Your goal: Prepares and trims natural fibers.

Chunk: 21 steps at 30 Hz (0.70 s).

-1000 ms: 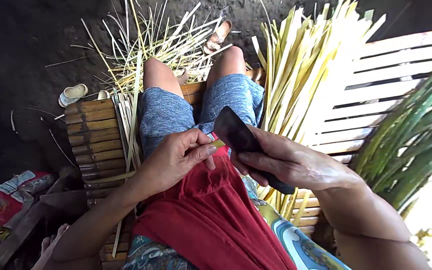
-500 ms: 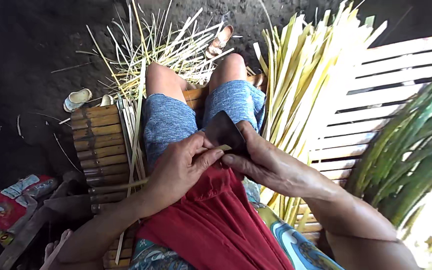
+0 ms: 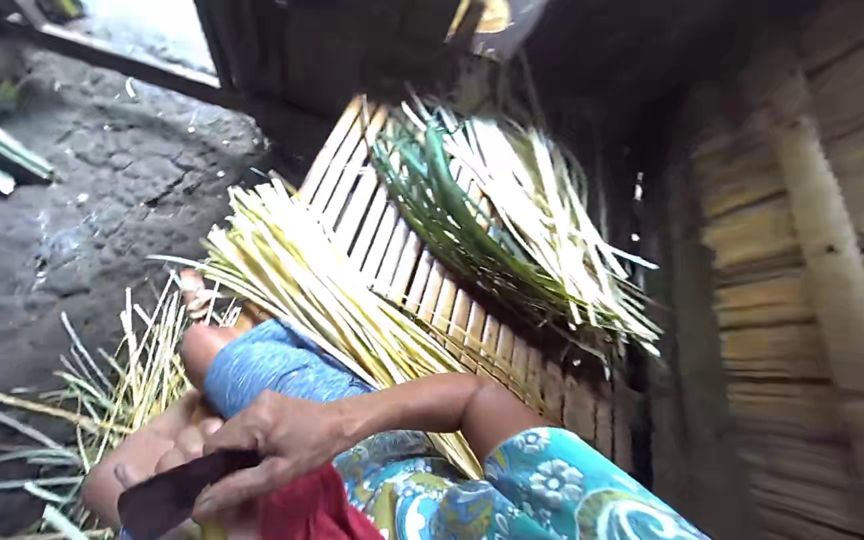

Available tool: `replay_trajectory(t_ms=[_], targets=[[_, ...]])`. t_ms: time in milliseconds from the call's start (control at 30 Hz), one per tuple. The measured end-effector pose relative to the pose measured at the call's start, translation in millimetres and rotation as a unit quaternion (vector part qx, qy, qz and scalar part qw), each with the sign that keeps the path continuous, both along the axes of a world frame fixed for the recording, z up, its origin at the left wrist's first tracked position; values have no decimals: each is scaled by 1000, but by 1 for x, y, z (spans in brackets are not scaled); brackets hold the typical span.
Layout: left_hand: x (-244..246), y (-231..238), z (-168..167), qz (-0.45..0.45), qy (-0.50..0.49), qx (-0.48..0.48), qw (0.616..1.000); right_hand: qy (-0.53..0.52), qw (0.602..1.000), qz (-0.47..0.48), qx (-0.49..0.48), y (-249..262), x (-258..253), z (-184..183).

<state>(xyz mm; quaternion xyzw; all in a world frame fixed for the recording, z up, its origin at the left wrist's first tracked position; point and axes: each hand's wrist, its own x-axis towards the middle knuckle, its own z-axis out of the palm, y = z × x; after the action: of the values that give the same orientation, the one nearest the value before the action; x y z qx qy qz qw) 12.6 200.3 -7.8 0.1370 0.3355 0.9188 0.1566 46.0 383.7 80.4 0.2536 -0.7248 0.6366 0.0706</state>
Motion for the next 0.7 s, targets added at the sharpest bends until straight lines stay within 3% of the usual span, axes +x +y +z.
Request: replay_trajectory(t_ms=[33, 67, 100, 167, 233, 333, 433, 567, 633, 700], targets=[[-22, -14, -2, -179, -17, 31, 983, 2, 1000, -3, -11, 5, 1, 4], [-34, -13, 8, -250, -46, 58, 965, 19, 1000, -14, -19, 8, 2, 6], [-37, -6, 20, -247, -34, 60, 967, 38, 999, -24, -17, 9, 2, 7], [-21, 19, 32, -84, -11, 42, 995, 73, 995, -61, 6, 11, -7, 2], [5, 44, 55, 53, -79, -97, 991, 66, 991, -118, 15, 20, -20, -1], [11, 68, 85, 41, -150, -176, 972, 75, 985, -146, 58, 33, -29, -1], [-19, 77, 87, 94, -265, -47, 958, 104, 988, -67, 91, 34, -15, -2], [-53, 50, 57, 274, -365, -17, 890, 116, 989, -25, 89, 59, 4, 12], [-50, 54, 48, 251, -350, -14, 902, 147, 979, -53, 133, 58, -1, 4], [-30, 67, 47, 103, -242, -8, 965, 148, 966, -124, 170, 57, -15, -11]])
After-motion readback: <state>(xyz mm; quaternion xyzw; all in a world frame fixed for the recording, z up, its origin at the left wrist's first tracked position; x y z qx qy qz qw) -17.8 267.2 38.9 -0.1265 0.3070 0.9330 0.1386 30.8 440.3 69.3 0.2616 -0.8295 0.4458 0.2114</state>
